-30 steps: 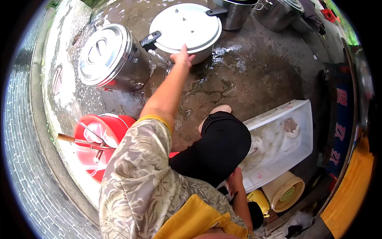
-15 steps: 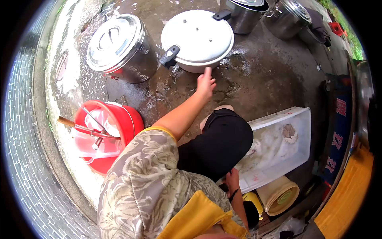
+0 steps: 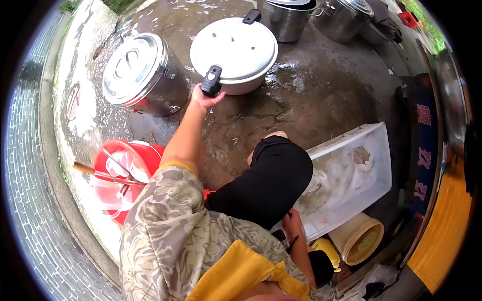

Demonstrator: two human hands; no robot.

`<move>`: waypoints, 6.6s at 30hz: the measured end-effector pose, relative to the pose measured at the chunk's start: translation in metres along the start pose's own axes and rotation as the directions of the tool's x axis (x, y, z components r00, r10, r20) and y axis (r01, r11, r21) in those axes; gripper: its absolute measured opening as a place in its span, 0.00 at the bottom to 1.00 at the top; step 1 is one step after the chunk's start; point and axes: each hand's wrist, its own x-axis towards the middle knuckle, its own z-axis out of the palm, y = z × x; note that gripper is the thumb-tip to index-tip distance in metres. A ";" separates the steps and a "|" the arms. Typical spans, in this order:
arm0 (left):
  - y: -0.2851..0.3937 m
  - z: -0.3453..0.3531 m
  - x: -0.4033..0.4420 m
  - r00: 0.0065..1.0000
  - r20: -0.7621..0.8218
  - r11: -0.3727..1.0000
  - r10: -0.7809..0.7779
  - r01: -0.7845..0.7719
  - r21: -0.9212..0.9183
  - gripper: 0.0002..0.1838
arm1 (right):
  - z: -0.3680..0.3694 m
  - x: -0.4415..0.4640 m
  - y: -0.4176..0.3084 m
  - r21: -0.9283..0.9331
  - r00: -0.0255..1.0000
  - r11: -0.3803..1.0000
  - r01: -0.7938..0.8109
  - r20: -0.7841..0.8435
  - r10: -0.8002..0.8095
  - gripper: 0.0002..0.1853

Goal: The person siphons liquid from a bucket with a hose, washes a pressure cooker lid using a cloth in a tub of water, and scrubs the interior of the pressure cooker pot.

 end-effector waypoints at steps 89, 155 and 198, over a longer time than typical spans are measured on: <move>-0.401 0.246 -0.177 0.808 0.398 0.204 -0.434 -0.342 0.917 0.22 | -0.002 0.170 0.052 -0.136 0.950 0.959 -0.248 -0.228 0.214 0.31; -0.441 0.213 -0.179 0.525 0.813 0.353 -0.252 -0.732 0.582 0.12 | -0.126 0.105 0.155 0.447 0.798 0.804 -0.393 -0.269 0.540 0.44; -0.440 0.217 -0.177 0.517 0.808 0.082 -0.280 -0.826 0.557 0.15 | -0.176 0.230 0.119 0.964 0.881 0.133 0.229 -0.263 0.394 0.23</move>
